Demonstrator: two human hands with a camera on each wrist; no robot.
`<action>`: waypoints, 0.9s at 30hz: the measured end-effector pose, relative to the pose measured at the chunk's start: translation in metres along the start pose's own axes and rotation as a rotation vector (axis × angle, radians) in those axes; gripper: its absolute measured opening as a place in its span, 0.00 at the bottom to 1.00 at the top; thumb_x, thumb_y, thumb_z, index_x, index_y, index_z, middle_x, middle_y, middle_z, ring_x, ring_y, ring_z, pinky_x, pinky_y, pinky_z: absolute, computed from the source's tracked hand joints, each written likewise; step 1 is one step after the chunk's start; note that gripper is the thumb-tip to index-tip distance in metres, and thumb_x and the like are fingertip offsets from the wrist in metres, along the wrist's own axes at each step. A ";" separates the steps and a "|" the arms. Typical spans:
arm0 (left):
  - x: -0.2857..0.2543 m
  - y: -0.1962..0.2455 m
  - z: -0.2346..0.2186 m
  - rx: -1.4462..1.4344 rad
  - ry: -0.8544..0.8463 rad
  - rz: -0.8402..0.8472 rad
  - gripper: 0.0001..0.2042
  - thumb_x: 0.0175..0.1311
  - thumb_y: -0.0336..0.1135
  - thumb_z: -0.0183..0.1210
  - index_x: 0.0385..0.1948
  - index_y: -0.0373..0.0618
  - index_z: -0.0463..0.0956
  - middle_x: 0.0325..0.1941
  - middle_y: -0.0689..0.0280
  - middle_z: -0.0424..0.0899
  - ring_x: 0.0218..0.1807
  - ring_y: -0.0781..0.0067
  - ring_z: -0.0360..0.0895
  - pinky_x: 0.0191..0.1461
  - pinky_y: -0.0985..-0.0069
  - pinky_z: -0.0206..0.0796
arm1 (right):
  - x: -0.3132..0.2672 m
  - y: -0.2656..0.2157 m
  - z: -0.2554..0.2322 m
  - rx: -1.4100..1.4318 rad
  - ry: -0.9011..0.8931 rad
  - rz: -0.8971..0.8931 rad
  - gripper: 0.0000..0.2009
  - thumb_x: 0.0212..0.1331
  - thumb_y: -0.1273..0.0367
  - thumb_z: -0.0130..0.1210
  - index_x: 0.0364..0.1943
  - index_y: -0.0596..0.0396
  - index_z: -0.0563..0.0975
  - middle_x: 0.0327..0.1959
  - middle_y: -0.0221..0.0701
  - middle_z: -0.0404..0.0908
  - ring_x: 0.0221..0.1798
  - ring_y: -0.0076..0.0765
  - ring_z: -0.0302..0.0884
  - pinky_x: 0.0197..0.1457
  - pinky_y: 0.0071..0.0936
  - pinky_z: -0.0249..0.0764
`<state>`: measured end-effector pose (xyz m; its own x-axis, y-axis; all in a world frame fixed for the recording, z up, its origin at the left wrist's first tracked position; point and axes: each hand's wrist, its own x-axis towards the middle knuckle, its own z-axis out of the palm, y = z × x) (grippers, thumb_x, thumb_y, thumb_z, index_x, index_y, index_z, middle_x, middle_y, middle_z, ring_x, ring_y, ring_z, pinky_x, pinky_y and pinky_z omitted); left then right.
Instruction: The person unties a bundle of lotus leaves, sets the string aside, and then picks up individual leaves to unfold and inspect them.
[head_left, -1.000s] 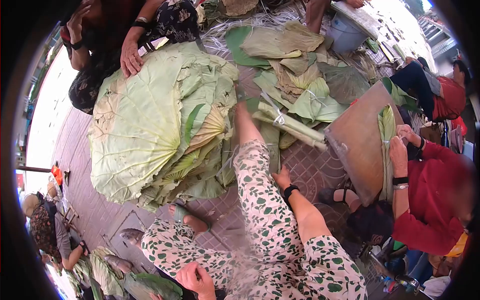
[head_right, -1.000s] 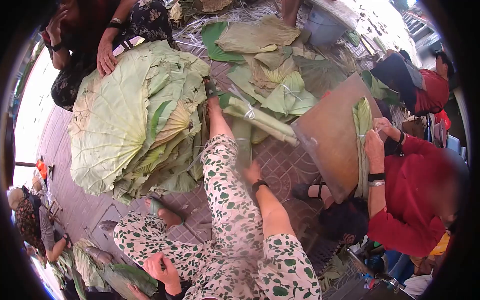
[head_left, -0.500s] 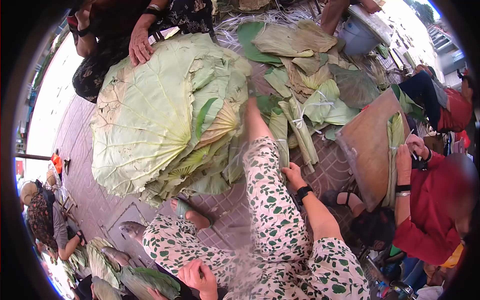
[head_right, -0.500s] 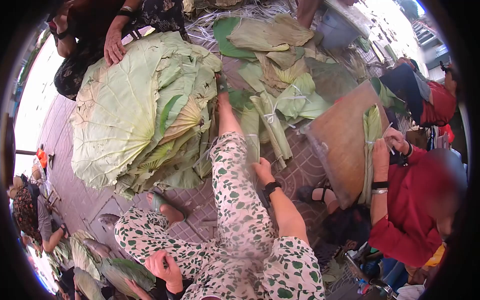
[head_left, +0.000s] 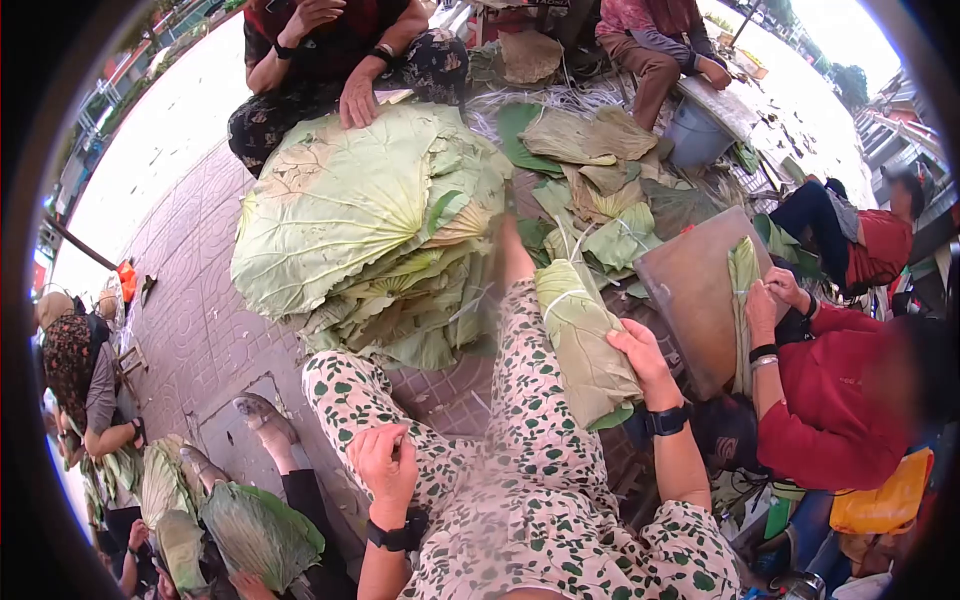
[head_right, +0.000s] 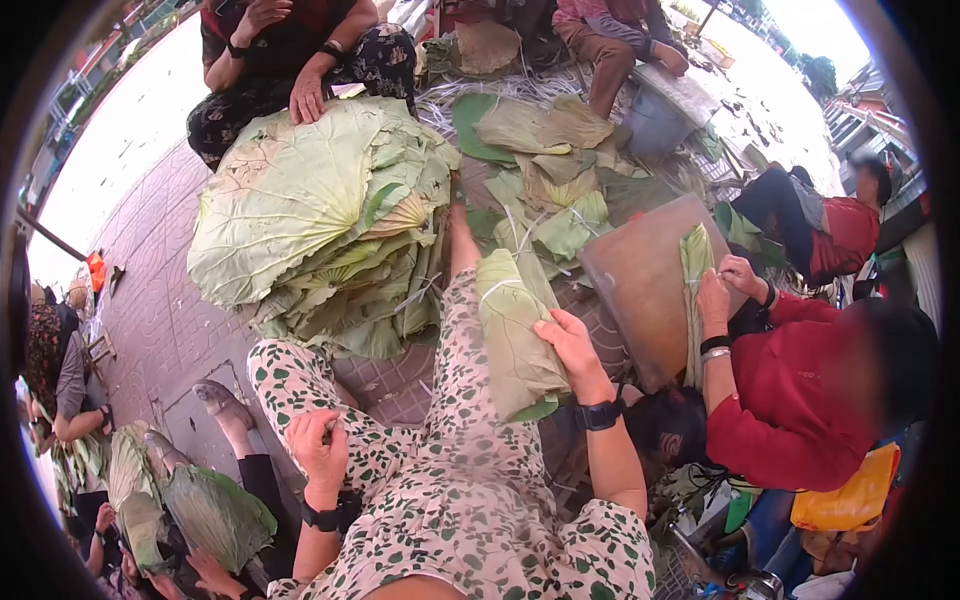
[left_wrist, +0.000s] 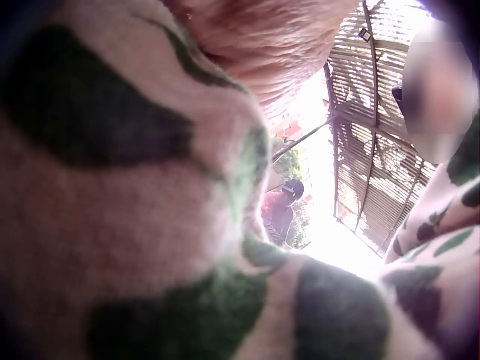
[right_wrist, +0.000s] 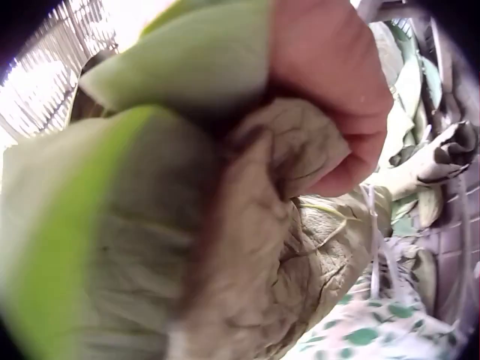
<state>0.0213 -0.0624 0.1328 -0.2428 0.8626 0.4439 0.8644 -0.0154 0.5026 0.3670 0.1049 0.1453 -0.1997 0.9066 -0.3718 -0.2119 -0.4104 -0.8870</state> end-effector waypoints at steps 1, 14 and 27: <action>0.002 0.002 -0.001 -0.024 -0.034 -0.005 0.12 0.38 0.24 0.61 0.29 0.47 0.76 0.30 0.68 0.80 0.38 0.66 0.74 0.47 0.71 0.59 | -0.012 -0.006 0.014 -0.006 -0.015 -0.006 0.14 0.57 0.73 0.51 0.47 0.64 0.72 0.40 0.31 0.78 0.39 0.24 0.76 0.44 0.22 0.73; 0.020 0.027 0.027 -0.281 -0.197 0.192 0.32 0.44 0.29 0.65 0.56 0.40 0.63 0.57 0.55 0.68 0.59 0.61 0.66 0.59 0.68 0.60 | -0.054 -0.003 0.125 -0.025 -0.550 0.166 0.18 0.62 0.69 0.48 0.54 0.64 0.68 0.49 0.30 0.74 0.50 0.24 0.72 0.52 0.19 0.68; 0.011 0.007 0.036 -1.445 -0.125 -0.913 0.18 0.54 0.30 0.61 0.48 0.38 0.71 0.45 0.66 0.78 0.45 0.75 0.74 0.52 0.75 0.65 | -0.014 0.080 0.137 -0.578 -0.369 -0.255 0.21 0.59 0.66 0.54 0.53 0.63 0.67 0.48 0.37 0.73 0.49 0.29 0.71 0.53 0.25 0.68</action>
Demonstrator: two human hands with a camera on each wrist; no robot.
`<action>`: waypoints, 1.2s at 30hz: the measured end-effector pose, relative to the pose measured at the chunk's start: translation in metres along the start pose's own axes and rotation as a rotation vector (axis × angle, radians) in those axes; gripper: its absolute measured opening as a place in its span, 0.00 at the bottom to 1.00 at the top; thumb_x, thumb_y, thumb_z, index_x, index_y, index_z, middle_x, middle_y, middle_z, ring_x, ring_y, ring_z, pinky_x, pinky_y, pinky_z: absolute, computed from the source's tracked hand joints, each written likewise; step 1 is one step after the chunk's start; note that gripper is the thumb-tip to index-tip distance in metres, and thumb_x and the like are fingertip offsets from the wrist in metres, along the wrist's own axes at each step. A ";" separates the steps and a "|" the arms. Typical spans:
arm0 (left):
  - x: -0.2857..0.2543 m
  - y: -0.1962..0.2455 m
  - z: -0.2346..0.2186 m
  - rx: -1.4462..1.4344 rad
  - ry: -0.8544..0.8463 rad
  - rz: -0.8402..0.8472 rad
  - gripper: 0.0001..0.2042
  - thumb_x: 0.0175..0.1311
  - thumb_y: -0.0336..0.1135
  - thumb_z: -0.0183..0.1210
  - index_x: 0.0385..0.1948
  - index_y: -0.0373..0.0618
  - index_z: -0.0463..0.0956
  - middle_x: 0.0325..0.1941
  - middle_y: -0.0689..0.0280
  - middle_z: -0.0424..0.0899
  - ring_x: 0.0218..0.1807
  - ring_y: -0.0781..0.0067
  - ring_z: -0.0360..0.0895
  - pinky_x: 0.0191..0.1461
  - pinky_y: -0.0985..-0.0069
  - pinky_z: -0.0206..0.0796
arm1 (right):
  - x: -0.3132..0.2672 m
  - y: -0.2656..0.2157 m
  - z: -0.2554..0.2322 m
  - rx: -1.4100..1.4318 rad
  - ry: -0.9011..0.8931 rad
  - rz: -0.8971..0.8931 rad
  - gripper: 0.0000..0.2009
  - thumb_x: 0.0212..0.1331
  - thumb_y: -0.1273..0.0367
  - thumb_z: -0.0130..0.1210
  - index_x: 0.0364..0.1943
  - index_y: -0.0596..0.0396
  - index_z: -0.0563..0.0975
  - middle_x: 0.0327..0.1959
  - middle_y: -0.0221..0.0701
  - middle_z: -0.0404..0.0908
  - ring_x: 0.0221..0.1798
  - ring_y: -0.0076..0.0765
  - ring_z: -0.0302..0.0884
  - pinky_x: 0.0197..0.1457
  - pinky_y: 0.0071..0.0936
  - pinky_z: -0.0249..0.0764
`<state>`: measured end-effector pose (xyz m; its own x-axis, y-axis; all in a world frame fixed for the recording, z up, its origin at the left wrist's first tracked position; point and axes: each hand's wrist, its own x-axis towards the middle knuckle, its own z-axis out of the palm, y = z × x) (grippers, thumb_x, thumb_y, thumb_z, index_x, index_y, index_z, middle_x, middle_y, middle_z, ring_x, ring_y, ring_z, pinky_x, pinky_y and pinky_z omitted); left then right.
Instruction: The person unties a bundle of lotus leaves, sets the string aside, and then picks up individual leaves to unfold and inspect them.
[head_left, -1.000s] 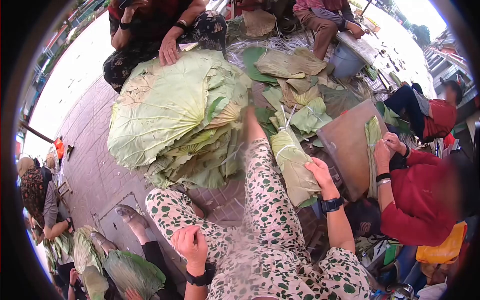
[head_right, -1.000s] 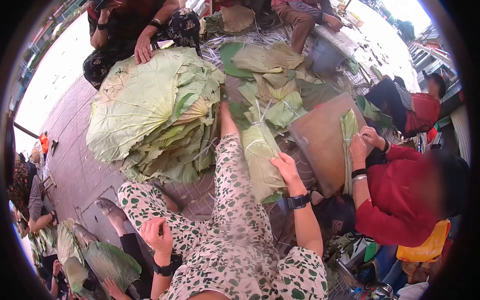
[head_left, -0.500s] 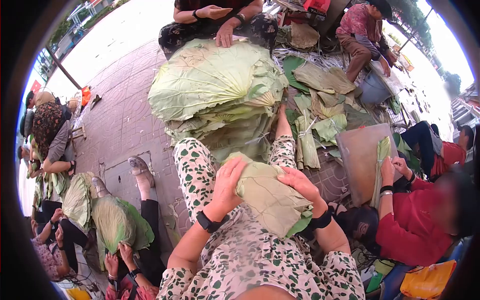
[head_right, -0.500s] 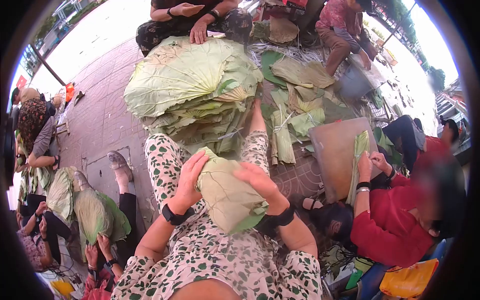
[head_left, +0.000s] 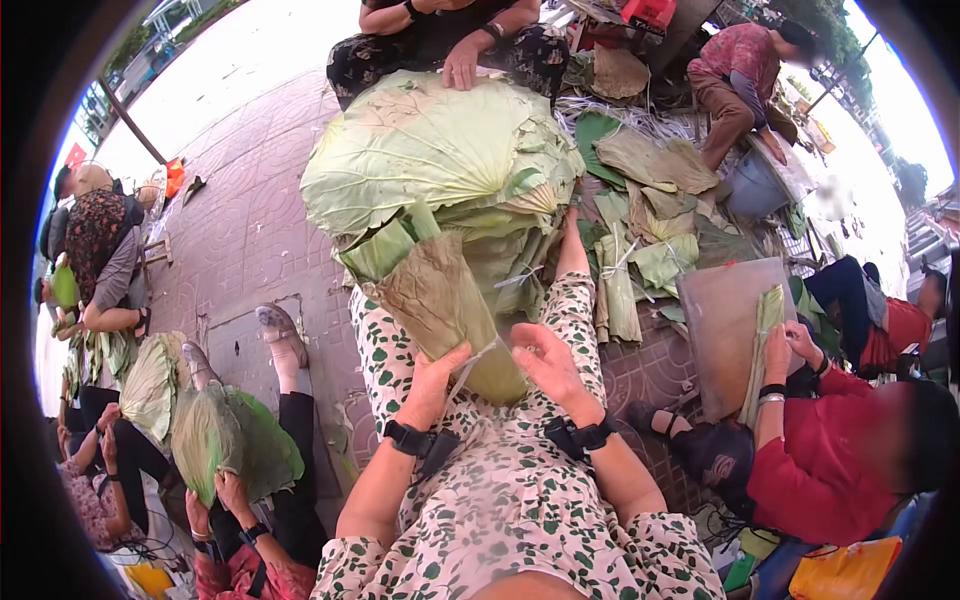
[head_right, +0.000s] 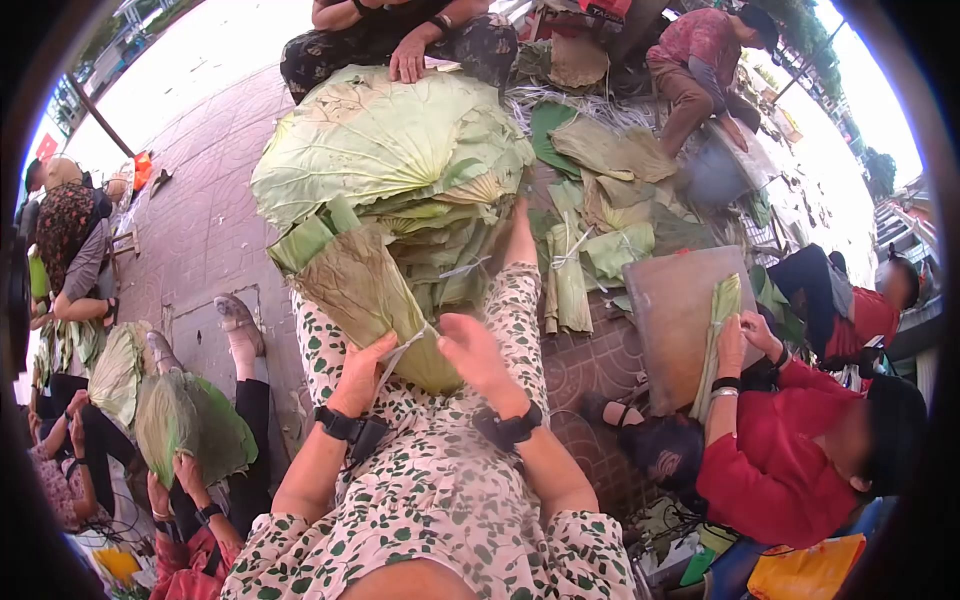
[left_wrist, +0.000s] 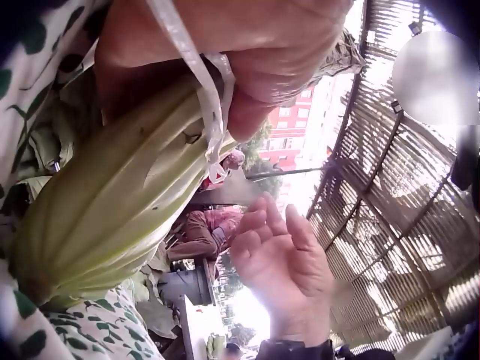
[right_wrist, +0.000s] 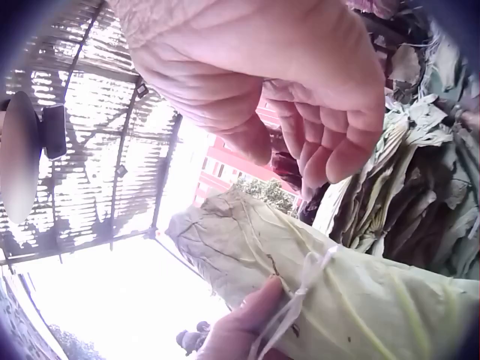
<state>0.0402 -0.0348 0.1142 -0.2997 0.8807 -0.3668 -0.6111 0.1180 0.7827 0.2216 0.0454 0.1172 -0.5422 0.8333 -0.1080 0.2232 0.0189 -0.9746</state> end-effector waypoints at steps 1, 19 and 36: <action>0.003 -0.002 -0.002 0.005 -0.033 0.013 0.19 0.54 0.29 0.61 0.49 0.38 0.71 0.46 0.65 0.78 0.45 0.74 0.74 0.52 0.76 0.65 | -0.003 0.001 0.006 0.066 -0.001 -0.003 0.24 0.57 0.65 0.55 0.55 0.63 0.66 0.49 0.38 0.73 0.50 0.31 0.71 0.54 0.27 0.67; 0.003 -0.010 0.017 0.012 -0.019 0.074 0.18 0.60 0.32 0.56 0.51 0.39 0.67 0.47 0.66 0.74 0.46 0.73 0.71 0.50 0.76 0.64 | -0.013 0.001 0.048 0.039 -0.179 0.118 0.15 0.64 0.60 0.47 0.31 0.60 0.73 0.24 0.30 0.76 0.25 0.22 0.71 0.30 0.23 0.68; -0.001 -0.015 0.020 0.039 -0.133 0.022 0.13 0.60 0.32 0.55 0.45 0.39 0.70 0.43 0.66 0.77 0.43 0.76 0.72 0.48 0.77 0.63 | -0.016 0.001 0.042 0.348 -0.020 0.187 0.14 0.61 0.61 0.50 0.26 0.59 0.74 0.18 0.24 0.73 0.20 0.16 0.67 0.22 0.16 0.62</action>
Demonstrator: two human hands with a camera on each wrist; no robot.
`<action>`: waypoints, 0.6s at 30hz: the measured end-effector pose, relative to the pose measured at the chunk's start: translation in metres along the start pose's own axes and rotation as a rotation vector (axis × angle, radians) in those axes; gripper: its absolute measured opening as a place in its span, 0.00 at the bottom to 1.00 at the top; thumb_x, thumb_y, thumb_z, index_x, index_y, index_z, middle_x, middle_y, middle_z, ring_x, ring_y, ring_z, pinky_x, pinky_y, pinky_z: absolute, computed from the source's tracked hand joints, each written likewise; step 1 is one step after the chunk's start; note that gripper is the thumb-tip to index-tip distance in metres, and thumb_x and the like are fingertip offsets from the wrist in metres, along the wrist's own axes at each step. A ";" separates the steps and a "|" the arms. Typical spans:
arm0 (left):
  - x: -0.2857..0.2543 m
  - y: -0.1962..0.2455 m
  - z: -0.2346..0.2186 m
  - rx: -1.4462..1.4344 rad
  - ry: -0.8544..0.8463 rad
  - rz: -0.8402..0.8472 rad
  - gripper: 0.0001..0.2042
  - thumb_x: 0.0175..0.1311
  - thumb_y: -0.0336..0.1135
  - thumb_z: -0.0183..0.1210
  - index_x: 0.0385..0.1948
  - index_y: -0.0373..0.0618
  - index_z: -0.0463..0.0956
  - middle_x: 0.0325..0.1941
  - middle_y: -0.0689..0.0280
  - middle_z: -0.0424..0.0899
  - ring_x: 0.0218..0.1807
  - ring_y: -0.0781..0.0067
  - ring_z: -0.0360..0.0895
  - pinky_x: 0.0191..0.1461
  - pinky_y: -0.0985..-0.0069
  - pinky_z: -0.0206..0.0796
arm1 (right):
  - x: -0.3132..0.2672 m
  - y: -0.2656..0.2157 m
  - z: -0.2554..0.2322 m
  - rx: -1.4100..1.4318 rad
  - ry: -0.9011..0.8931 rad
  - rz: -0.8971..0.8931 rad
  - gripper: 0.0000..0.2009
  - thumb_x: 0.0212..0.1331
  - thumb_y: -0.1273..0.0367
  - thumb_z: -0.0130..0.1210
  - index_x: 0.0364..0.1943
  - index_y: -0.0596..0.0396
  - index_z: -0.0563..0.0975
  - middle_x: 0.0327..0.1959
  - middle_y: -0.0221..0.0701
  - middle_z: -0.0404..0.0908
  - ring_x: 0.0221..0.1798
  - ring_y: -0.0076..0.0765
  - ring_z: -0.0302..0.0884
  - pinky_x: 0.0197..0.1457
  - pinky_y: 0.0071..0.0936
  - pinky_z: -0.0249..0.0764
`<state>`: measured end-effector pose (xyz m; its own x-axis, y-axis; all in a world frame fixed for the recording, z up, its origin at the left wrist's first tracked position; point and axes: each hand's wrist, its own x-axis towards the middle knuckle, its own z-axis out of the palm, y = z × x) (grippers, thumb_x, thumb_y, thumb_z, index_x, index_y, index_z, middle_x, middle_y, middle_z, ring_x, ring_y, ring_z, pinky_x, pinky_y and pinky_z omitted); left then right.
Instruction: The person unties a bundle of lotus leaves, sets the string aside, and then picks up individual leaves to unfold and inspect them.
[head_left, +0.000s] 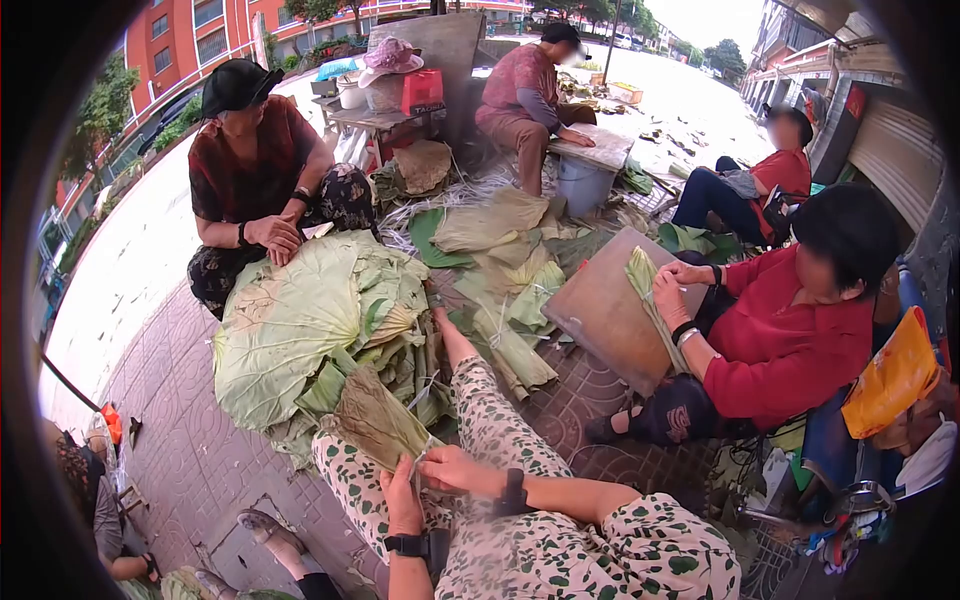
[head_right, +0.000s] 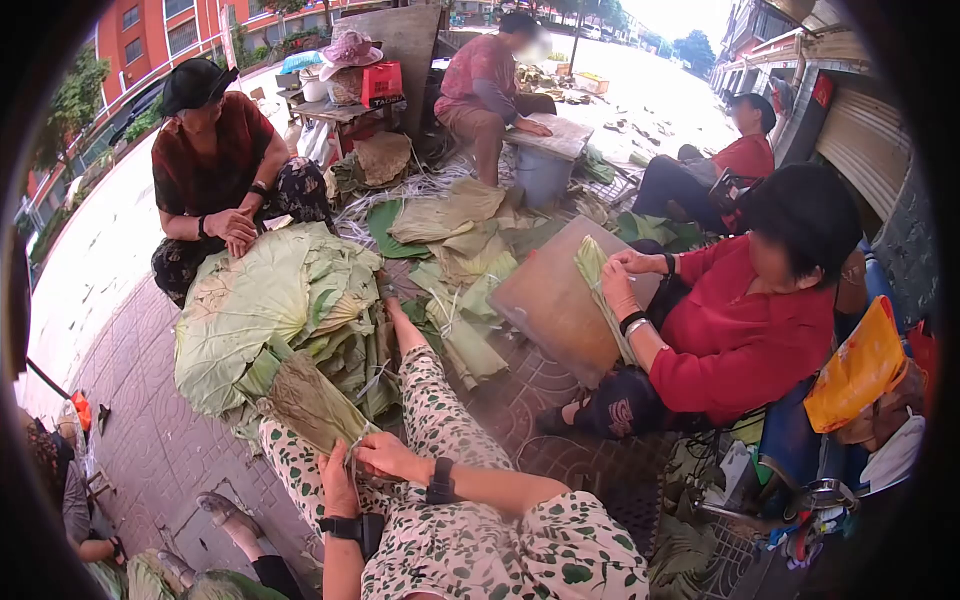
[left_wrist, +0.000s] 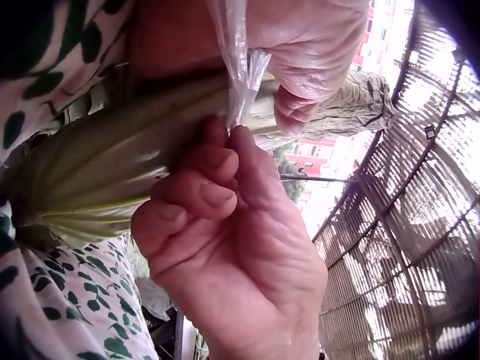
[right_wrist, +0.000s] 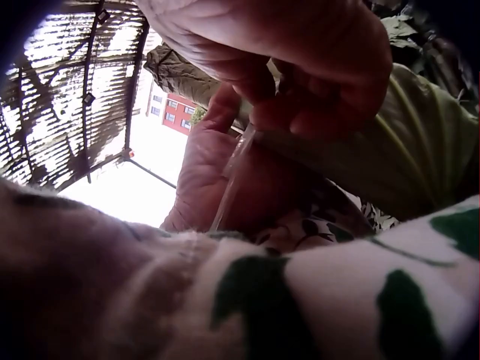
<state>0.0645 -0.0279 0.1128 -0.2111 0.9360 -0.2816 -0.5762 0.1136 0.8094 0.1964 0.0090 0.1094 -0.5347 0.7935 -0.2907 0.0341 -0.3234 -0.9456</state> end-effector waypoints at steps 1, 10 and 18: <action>0.000 0.000 -0.001 -0.009 -0.002 -0.003 0.13 0.60 0.32 0.55 0.46 0.39 0.70 0.43 0.67 0.77 0.43 0.76 0.73 0.48 0.77 0.63 | 0.000 0.000 0.000 -0.021 0.005 -0.008 0.14 0.61 0.61 0.50 0.26 0.59 0.74 0.19 0.24 0.73 0.20 0.17 0.67 0.22 0.16 0.62; 0.000 -0.006 -0.008 0.048 -0.054 -0.017 0.15 0.60 0.33 0.55 0.47 0.38 0.70 0.44 0.67 0.76 0.43 0.77 0.72 0.48 0.78 0.63 | 0.001 0.001 0.000 -0.012 -0.031 0.099 0.16 0.62 0.58 0.50 0.27 0.58 0.74 0.18 0.23 0.71 0.19 0.16 0.65 0.19 0.16 0.59; 0.004 -0.008 -0.009 0.150 -0.043 -0.015 0.17 0.62 0.37 0.55 0.49 0.37 0.69 0.47 0.65 0.76 0.46 0.76 0.71 0.50 0.79 0.62 | -0.001 -0.008 0.003 0.078 -0.018 0.165 0.11 0.60 0.63 0.51 0.27 0.56 0.74 0.18 0.20 0.69 0.19 0.15 0.64 0.21 0.14 0.59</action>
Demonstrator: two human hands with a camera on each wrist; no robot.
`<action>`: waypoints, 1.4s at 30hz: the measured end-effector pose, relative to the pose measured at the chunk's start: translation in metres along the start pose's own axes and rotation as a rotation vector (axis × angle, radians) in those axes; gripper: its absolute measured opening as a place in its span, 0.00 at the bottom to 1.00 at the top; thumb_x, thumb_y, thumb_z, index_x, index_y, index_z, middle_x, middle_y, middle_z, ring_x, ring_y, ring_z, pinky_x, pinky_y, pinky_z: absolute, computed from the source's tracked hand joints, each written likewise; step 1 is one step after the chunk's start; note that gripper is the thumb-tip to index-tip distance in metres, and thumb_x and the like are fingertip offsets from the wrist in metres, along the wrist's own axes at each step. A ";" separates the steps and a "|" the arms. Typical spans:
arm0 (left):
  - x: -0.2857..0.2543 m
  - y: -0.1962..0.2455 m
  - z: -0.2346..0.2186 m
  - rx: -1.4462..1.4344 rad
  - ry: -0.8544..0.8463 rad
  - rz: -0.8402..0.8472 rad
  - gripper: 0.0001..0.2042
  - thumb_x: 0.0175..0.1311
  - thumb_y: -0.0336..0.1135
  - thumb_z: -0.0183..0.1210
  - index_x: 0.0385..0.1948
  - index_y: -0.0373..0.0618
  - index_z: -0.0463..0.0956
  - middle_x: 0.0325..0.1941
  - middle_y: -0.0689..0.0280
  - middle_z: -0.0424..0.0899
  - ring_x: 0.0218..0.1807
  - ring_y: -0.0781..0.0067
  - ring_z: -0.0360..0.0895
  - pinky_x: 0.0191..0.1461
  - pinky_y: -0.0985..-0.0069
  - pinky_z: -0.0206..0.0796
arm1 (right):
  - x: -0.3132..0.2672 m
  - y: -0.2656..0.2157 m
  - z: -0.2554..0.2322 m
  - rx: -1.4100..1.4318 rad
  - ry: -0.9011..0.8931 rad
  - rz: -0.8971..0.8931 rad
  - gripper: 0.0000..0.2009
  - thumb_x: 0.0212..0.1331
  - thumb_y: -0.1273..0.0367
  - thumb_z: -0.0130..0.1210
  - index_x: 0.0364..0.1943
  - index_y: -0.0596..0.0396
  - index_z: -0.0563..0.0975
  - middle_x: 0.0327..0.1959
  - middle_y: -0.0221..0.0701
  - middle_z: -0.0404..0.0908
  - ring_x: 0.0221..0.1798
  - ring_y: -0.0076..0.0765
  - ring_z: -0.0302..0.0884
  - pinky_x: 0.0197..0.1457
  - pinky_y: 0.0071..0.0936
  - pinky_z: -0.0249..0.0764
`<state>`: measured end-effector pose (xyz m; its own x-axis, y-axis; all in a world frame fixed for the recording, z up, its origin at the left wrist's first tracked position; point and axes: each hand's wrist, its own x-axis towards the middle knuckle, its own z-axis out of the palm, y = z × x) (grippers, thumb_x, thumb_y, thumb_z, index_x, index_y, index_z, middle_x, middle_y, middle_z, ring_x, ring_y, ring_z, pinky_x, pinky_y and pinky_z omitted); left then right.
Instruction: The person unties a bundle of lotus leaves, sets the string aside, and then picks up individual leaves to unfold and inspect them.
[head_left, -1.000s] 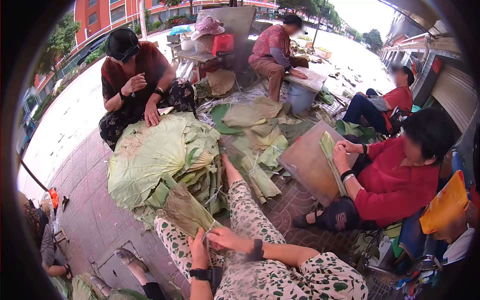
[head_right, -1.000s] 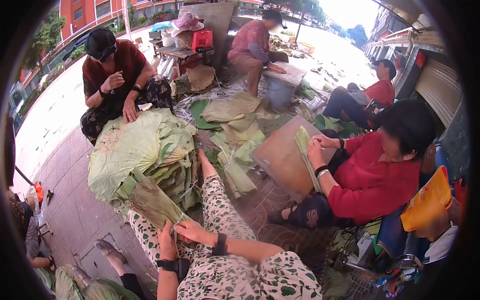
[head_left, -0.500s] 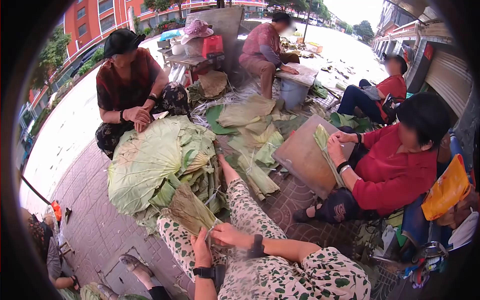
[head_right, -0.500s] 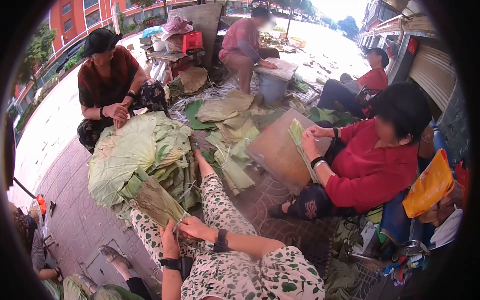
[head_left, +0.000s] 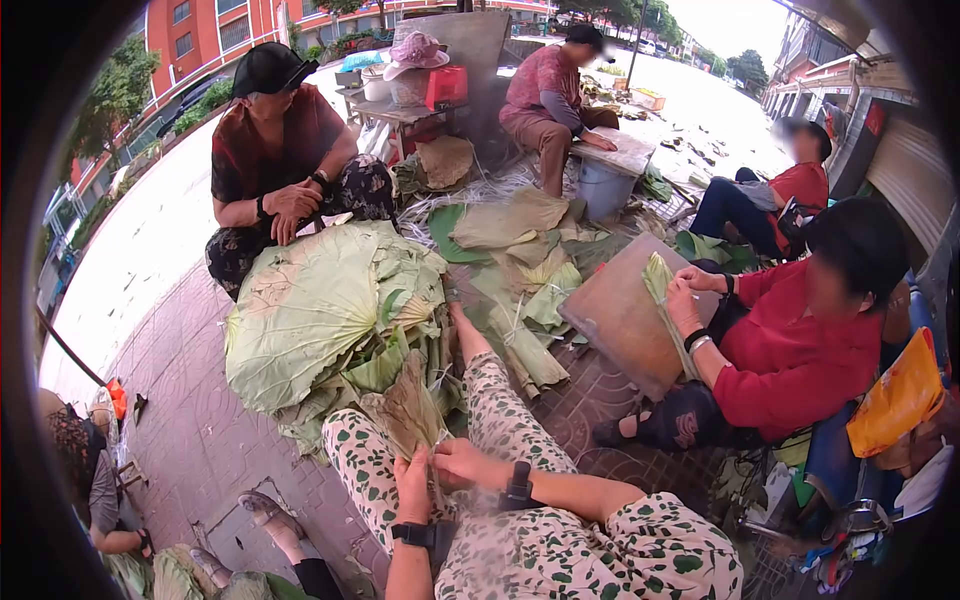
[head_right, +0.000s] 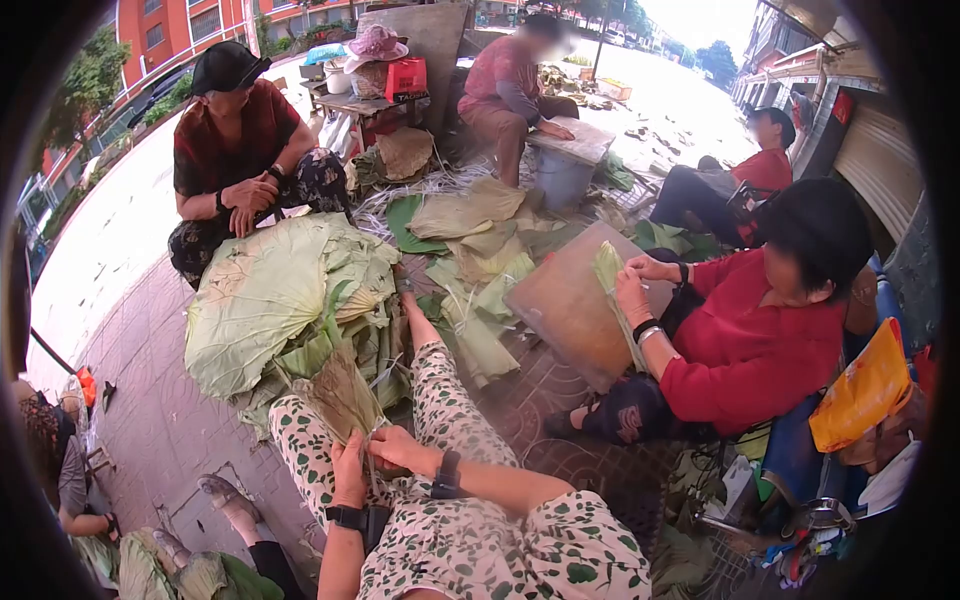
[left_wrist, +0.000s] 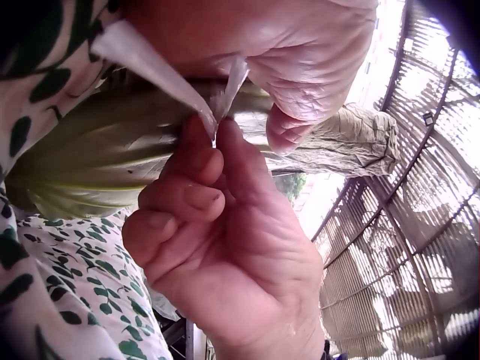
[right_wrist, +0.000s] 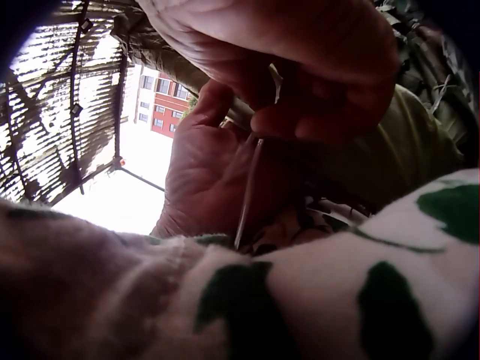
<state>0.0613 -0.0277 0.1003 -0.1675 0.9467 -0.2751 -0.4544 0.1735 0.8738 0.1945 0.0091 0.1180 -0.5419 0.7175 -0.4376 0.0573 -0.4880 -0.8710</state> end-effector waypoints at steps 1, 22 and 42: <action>0.002 0.002 0.003 -0.005 0.019 -0.005 0.17 0.62 0.37 0.55 0.49 0.37 0.69 0.47 0.65 0.76 0.46 0.76 0.71 0.50 0.79 0.62 | 0.002 -0.001 -0.003 -0.003 -0.014 0.015 0.11 0.60 0.63 0.51 0.27 0.56 0.74 0.18 0.20 0.69 0.19 0.15 0.64 0.21 0.14 0.59; 0.016 -0.007 -0.003 -0.084 0.164 0.028 0.20 0.63 0.39 0.52 0.53 0.37 0.67 0.50 0.65 0.76 0.47 0.76 0.72 0.52 0.79 0.63 | -0.027 -0.038 -0.033 0.080 -0.304 -0.115 0.09 0.57 0.66 0.53 0.23 0.54 0.73 0.19 0.25 0.72 0.20 0.20 0.66 0.25 0.17 0.63; 0.003 0.003 -0.014 -0.473 0.206 0.159 0.15 0.60 0.30 0.56 0.48 0.40 0.69 0.50 0.65 0.75 0.52 0.73 0.70 0.58 0.74 0.59 | -0.042 -0.046 -0.158 1.173 -0.075 -0.719 0.06 0.57 0.67 0.52 0.26 0.53 0.75 0.17 0.21 0.67 0.21 0.20 0.62 0.32 0.22 0.61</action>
<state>0.0470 -0.0284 0.0963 -0.4132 0.8700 -0.2690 -0.7460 -0.1540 0.6478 0.3470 0.0796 0.1417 -0.1969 0.9779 0.0701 -0.9659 -0.1812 -0.1848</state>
